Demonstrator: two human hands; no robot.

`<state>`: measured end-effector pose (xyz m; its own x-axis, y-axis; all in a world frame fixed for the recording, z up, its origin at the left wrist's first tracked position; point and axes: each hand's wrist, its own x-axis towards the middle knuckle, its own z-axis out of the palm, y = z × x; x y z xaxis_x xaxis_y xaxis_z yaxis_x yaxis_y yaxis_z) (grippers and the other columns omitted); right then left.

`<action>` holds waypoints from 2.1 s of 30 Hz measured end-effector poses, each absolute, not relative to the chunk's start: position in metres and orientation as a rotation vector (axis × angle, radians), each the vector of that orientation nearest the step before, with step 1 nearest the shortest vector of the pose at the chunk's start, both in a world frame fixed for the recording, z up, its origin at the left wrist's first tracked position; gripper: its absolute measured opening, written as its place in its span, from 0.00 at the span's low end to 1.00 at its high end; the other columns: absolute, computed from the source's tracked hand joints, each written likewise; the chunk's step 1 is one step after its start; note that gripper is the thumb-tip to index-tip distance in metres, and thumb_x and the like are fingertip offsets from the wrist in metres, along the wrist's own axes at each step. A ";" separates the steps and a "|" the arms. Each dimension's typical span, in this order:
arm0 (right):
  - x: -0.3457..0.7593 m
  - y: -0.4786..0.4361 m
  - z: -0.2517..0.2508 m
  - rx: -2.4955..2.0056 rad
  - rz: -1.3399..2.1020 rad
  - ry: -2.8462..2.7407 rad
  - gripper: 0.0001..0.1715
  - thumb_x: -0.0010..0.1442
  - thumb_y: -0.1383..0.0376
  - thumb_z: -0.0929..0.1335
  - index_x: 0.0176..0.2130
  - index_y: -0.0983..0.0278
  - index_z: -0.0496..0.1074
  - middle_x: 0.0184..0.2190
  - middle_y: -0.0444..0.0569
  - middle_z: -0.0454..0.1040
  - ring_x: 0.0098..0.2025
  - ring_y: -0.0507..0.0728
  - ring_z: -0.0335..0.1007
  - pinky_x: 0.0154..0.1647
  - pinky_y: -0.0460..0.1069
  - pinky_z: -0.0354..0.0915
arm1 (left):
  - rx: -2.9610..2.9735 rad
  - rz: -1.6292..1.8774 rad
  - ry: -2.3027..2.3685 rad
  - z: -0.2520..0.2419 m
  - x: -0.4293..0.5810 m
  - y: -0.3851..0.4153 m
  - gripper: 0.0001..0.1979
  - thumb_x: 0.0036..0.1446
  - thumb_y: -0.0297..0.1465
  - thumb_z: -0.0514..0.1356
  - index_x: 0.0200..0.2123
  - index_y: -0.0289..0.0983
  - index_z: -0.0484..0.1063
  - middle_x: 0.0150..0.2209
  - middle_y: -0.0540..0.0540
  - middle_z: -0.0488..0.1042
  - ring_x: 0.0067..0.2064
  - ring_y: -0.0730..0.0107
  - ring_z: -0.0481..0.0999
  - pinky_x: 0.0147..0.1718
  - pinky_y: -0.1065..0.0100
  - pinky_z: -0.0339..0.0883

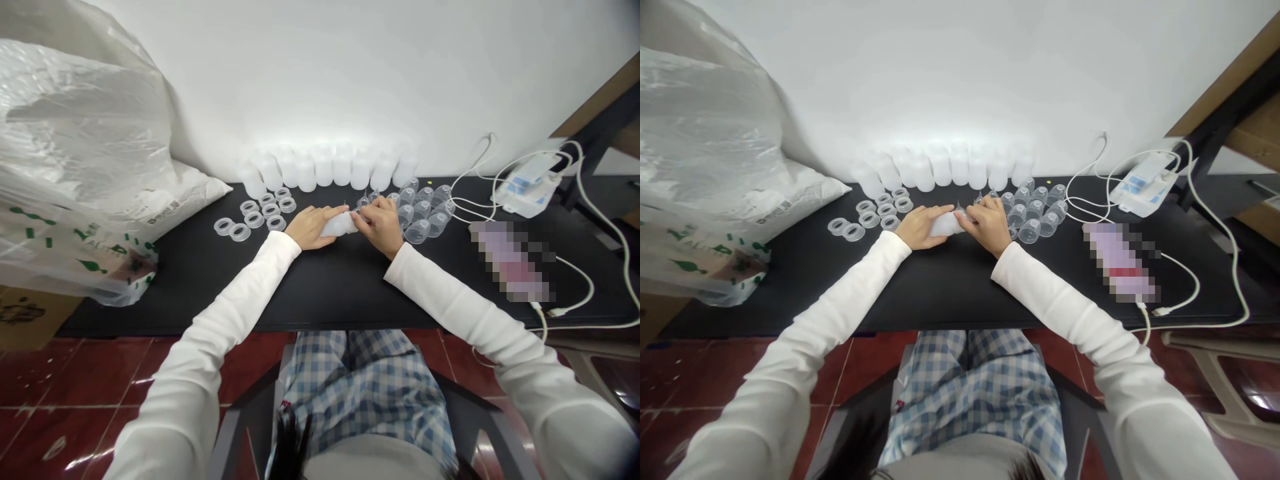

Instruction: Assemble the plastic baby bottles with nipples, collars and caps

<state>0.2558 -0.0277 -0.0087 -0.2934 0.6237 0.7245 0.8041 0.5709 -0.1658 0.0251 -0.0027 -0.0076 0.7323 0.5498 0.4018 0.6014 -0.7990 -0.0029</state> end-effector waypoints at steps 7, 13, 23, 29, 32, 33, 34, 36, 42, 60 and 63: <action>0.260 -0.030 -0.004 -1.165 -0.207 -2.102 0.33 0.76 0.49 0.54 0.30 0.61 0.72 0.28 0.49 0.73 0.38 0.60 0.65 0.49 0.58 0.56 | -2.773 -0.575 -0.985 -0.005 0.021 -0.001 0.35 0.56 0.33 0.65 0.68 0.42 0.65 0.49 0.41 0.80 0.46 0.55 0.81 0.46 0.59 0.68; 0.260 -0.033 0.001 -0.949 -0.112 -2.257 0.32 0.71 0.47 0.62 0.64 0.65 0.63 0.60 0.61 0.72 0.60 0.67 0.67 0.57 0.60 0.57 | -2.754 -0.683 -1.182 -0.003 0.019 -0.001 0.35 0.57 0.34 0.64 0.68 0.41 0.64 0.57 0.39 0.78 0.50 0.53 0.81 0.48 0.57 0.71; 0.265 -0.024 -0.002 -1.115 -0.202 -2.203 0.27 0.74 0.51 0.60 0.28 0.61 0.71 0.27 0.49 0.73 0.40 0.61 0.68 0.53 0.60 0.56 | -2.860 -0.602 -1.035 -0.005 0.026 -0.003 0.35 0.54 0.32 0.65 0.65 0.34 0.63 0.62 0.33 0.74 0.56 0.49 0.79 0.53 0.55 0.69; 0.265 -0.030 0.005 -1.164 -0.301 -2.185 0.26 0.74 0.54 0.58 0.32 0.60 0.75 0.31 0.52 0.76 0.44 0.64 0.69 0.55 0.63 0.55 | -2.859 -0.619 -1.047 -0.004 0.031 -0.006 0.29 0.55 0.32 0.65 0.61 0.36 0.68 0.54 0.36 0.79 0.52 0.51 0.81 0.51 0.56 0.69; 0.265 -0.033 0.009 -1.126 -0.279 -2.229 0.26 0.71 0.49 0.62 0.54 0.64 0.74 0.50 0.59 0.78 0.53 0.67 0.70 0.57 0.62 0.56 | -2.838 -0.672 -1.177 -0.001 0.030 -0.006 0.30 0.55 0.33 0.65 0.61 0.36 0.67 0.57 0.37 0.77 0.53 0.52 0.80 0.51 0.57 0.70; 0.266 -0.034 0.009 -1.089 -0.256 -2.271 0.29 0.70 0.48 0.63 0.59 0.64 0.70 0.55 0.60 0.76 0.56 0.68 0.69 0.57 0.61 0.56 | -2.832 -0.677 -1.217 0.000 0.029 -0.006 0.30 0.56 0.33 0.65 0.61 0.36 0.66 0.57 0.37 0.77 0.53 0.52 0.80 0.51 0.57 0.70; 0.266 -0.034 0.009 -1.050 -0.230 -2.316 0.31 0.70 0.49 0.63 0.63 0.64 0.67 0.58 0.60 0.75 0.58 0.68 0.69 0.57 0.61 0.56 | -2.829 -0.677 -1.245 0.001 0.028 -0.006 0.30 0.56 0.33 0.64 0.61 0.35 0.66 0.58 0.37 0.77 0.53 0.52 0.80 0.52 0.57 0.70; 0.266 -0.034 0.008 -0.988 -0.187 -2.379 0.31 0.71 0.50 0.63 0.65 0.63 0.65 0.60 0.59 0.74 0.59 0.66 0.69 0.57 0.60 0.56 | -2.827 -0.670 -1.262 0.002 0.028 -0.005 0.30 0.56 0.33 0.65 0.61 0.35 0.66 0.58 0.37 0.77 0.54 0.51 0.80 0.52 0.56 0.70; 0.267 -0.029 0.001 -1.023 -0.184 -2.325 0.29 0.71 0.45 0.63 0.58 0.63 0.71 0.49 0.56 0.80 0.49 0.64 0.71 0.52 0.58 0.59 | -2.816 -0.658 -1.172 -0.003 0.028 -0.002 0.29 0.55 0.33 0.65 0.60 0.35 0.68 0.56 0.37 0.78 0.53 0.52 0.80 0.50 0.57 0.69; 0.259 -0.028 0.000 -1.227 -0.277 -2.179 0.25 0.69 0.44 0.63 0.36 0.61 0.73 0.32 0.51 0.76 0.42 0.64 0.68 0.53 0.60 0.56 | -2.675 -0.452 -1.211 -0.004 0.038 -0.010 0.28 0.62 0.35 0.61 0.65 0.36 0.66 0.53 0.34 0.77 0.51 0.47 0.78 0.49 0.55 0.65; 0.260 -0.029 0.003 -1.227 -0.287 -2.206 0.26 0.70 0.44 0.62 0.40 0.62 0.73 0.35 0.53 0.77 0.44 0.64 0.69 0.53 0.60 0.57 | -2.654 -0.499 -1.276 -0.004 0.040 -0.011 0.27 0.62 0.36 0.62 0.63 0.36 0.67 0.53 0.34 0.78 0.51 0.46 0.78 0.49 0.54 0.66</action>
<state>0.2595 -0.0292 0.0034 -0.3989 0.7012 0.5909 0.8291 0.5511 -0.0942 0.0399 -0.0106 -0.0040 0.5819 0.7288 0.3609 0.7802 -0.6255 0.0050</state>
